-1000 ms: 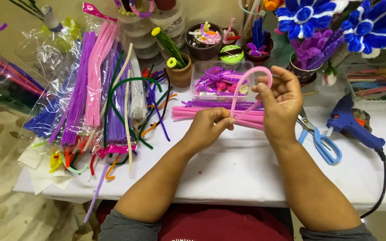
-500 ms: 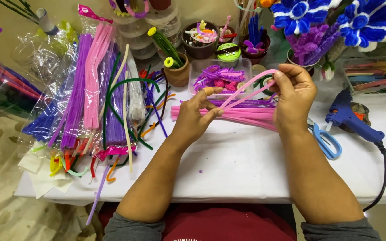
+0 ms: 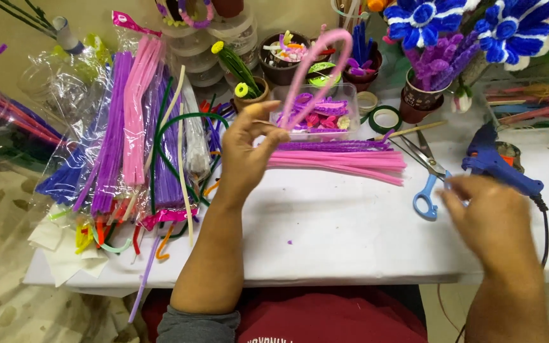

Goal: Assembling decorative floral shapes by bending, twisting, and cutting colorful pipe cleaners.

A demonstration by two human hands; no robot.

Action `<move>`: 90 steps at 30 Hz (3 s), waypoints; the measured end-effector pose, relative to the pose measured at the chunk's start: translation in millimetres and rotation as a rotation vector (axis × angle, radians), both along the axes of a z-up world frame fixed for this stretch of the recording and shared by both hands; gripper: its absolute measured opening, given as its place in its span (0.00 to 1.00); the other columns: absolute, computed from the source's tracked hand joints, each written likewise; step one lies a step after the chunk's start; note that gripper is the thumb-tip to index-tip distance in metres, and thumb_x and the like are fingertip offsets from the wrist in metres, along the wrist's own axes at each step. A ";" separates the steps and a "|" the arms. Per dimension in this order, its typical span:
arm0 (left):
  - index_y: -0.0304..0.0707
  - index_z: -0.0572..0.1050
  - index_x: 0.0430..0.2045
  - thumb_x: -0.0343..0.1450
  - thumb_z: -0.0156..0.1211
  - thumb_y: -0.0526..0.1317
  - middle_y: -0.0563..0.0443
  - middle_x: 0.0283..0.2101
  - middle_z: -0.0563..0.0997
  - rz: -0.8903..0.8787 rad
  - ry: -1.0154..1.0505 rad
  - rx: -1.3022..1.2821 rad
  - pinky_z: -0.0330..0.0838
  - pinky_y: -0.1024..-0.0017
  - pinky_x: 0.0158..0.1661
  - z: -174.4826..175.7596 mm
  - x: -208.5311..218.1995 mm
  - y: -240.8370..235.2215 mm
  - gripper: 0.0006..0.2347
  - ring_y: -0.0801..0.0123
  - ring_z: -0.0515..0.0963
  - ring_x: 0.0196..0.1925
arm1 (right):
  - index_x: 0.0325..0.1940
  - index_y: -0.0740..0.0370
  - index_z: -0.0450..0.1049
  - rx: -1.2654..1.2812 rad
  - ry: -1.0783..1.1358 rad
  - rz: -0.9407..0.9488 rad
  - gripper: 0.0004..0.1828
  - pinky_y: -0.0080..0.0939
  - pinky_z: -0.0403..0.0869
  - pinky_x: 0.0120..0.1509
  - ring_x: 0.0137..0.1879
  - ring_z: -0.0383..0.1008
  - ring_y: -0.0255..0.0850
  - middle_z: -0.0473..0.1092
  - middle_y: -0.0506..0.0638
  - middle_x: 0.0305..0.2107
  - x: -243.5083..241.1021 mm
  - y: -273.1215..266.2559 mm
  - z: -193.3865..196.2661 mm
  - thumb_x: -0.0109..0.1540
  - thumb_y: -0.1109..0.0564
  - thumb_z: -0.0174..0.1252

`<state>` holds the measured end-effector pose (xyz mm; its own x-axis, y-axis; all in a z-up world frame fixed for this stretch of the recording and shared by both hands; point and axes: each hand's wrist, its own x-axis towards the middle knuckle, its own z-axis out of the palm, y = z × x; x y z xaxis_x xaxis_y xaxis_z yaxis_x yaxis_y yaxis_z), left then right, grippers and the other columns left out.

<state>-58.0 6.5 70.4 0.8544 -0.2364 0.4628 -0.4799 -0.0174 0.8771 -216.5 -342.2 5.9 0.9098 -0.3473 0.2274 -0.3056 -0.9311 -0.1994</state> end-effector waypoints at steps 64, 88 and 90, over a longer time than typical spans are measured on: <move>0.39 0.69 0.27 0.68 0.68 0.31 0.54 0.28 0.78 0.062 -0.165 0.283 0.72 0.74 0.34 -94.5 -109.0 41.3 0.10 0.70 0.76 0.29 | 0.41 0.74 0.76 2.041 0.330 0.545 0.42 0.29 0.55 0.22 0.31 0.80 0.46 0.76 0.61 0.29 -25.1 100.2 -59.6 0.53 0.28 0.68; 0.36 0.67 0.25 0.70 0.64 0.28 0.51 0.25 0.71 -0.023 -0.254 0.252 0.68 0.70 0.34 -83.0 -111.9 33.6 0.09 0.64 0.69 0.28 | 0.25 0.64 0.67 2.284 -0.034 0.363 0.30 0.32 0.55 0.22 0.16 0.53 0.30 0.59 0.45 0.14 -30.8 88.7 -90.2 0.60 0.36 0.68; 0.37 0.67 0.27 0.69 0.65 0.29 0.53 0.27 0.75 0.006 -0.206 0.326 0.68 0.70 0.35 -86.4 -111.5 39.3 0.10 0.64 0.72 0.30 | 0.23 0.60 0.64 2.132 -0.178 0.216 0.32 0.34 0.41 0.17 0.17 0.44 0.31 0.49 0.43 0.13 -18.1 65.5 -98.9 0.62 0.31 0.61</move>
<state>-169.4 45.8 -16.0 0.7528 -0.3950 0.5265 -0.6449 -0.2824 0.7102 -234.6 -276.7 -93.0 0.9785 -0.0441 -0.2013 -0.1179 0.6813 -0.7225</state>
